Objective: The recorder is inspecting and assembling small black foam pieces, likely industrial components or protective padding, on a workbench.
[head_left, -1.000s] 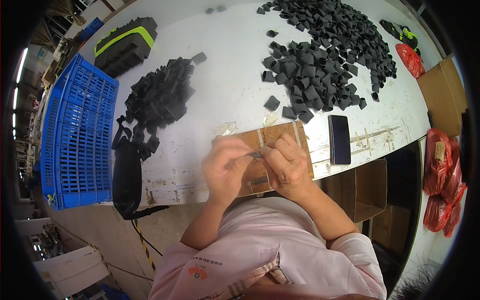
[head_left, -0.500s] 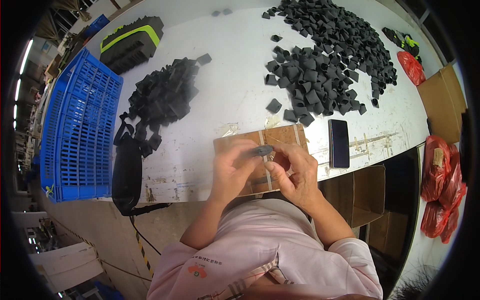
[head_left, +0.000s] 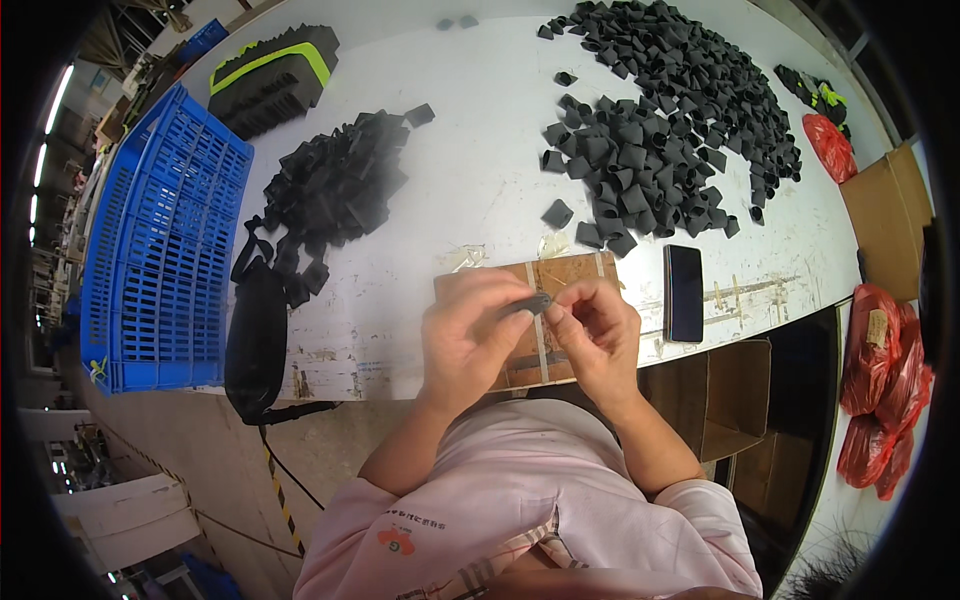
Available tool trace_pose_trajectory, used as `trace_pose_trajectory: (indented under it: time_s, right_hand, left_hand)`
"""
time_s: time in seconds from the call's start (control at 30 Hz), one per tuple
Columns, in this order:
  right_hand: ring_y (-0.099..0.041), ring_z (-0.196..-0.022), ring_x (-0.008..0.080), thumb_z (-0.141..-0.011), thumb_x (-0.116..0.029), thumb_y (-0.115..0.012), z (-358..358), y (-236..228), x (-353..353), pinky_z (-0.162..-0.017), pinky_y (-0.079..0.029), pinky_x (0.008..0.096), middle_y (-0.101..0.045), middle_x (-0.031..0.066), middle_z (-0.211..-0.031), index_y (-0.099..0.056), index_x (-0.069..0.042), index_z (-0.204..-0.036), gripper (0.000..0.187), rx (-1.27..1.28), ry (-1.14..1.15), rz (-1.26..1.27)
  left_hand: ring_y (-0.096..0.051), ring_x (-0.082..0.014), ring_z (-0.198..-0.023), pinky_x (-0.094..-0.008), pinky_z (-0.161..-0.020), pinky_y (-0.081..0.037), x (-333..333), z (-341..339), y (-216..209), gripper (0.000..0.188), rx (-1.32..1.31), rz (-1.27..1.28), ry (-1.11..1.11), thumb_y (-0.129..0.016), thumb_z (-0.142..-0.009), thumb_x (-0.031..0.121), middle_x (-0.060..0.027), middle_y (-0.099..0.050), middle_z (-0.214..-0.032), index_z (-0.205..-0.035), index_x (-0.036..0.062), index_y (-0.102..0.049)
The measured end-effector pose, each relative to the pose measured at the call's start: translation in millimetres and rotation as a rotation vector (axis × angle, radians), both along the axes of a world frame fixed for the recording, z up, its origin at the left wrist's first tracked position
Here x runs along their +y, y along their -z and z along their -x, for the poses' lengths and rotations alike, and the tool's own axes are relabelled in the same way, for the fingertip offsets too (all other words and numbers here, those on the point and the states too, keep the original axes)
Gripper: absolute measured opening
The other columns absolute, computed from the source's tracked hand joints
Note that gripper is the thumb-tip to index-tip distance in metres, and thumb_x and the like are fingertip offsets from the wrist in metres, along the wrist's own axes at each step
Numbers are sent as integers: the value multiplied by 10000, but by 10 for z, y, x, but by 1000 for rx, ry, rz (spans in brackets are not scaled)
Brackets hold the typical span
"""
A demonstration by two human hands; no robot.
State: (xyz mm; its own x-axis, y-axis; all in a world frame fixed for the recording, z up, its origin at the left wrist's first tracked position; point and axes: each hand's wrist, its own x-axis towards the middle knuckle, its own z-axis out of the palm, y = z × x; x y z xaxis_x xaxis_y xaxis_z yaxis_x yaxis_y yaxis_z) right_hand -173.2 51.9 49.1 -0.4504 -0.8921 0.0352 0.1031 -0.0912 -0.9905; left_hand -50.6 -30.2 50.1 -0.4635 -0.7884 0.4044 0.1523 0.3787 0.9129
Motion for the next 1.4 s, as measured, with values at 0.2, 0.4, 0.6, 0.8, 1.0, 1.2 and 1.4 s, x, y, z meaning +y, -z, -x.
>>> trace_pose_trajectory:
  time_s: [0.2, 0.4, 0.6, 0.8, 1.0, 1.2, 1.4]
  right_hand:
    - [-503, -537, 141, -733, -3, -647, 45, -76, -105, -477, -393, 253, -532, 59, -641, -600, -3, -790, 75, 481, 55, 151]
    - [-500, -545, 233, -662, 25, -669, 53, -42, -108, -463, -393, 322, -507, 88, -621, -582, 0, -755, 130, 857, 61, 215]
    - [-482, -537, 251, -678, 33, -637, 20, 80, -131, -448, -386, 337, -454, 96, -592, -567, -4, -782, 130, 900, 117, 274]
    - [-517, -647, 58, -855, -100, -567, 72, 233, 61, -534, -409, 203, -593, 29, -749, -577, 24, -900, 132, 173, 53, -74]
    - [-477, -623, 39, -859, -130, -582, 31, 134, 98, -553, -390, 176, -560, -13, -744, -581, 5, -917, 147, -225, -2, -54]
    - [-470, -619, 24, -811, -107, -642, -80, 86, 47, -547, -381, 157, -552, -27, -704, -589, -25, -888, 124, -412, -38, -9]
    - [-466, -615, 23, -775, -47, -668, -131, 93, -28, -541, -379, 157, -542, -32, -699, -598, -31, -840, 96, -357, 60, 40]
  left_hand:
    - [-540, -163, -758, -244, -657, -436, -50, -4, 4, 84, -48, 146, 43, -618, -773, -22, -107, -593, -840, -855, -26, -600]
    - [-557, -197, -764, -275, -686, -444, -49, -32, 140, 85, -23, 92, 16, -629, -741, -4, -90, -602, -800, -822, 2, -603]
    - [-563, -195, -775, -277, -700, -443, -49, -8, 180, 77, -27, 130, -33, -620, -746, -7, -88, -607, -821, -820, 2, -603]
    - [-542, -132, -839, -235, -727, -441, -57, -94, 246, 148, -57, -116, 147, -564, -824, -1, -107, -572, -949, -961, -57, -557]
    - [-545, -128, -855, -235, -778, -435, -13, -99, 177, 214, -68, -233, 167, -570, -804, -28, -92, -575, -958, -1013, -67, -544]
    - [-532, -90, -829, -213, -745, -431, -6, -90, 252, 177, -90, -240, 191, -595, -800, -36, -62, -572, -927, -974, -56, -572]
    - [-539, -125, -825, -230, -744, -436, -16, -109, 200, 177, -37, -195, 183, -586, -783, -62, -84, -568, -925, -960, -52, -576]
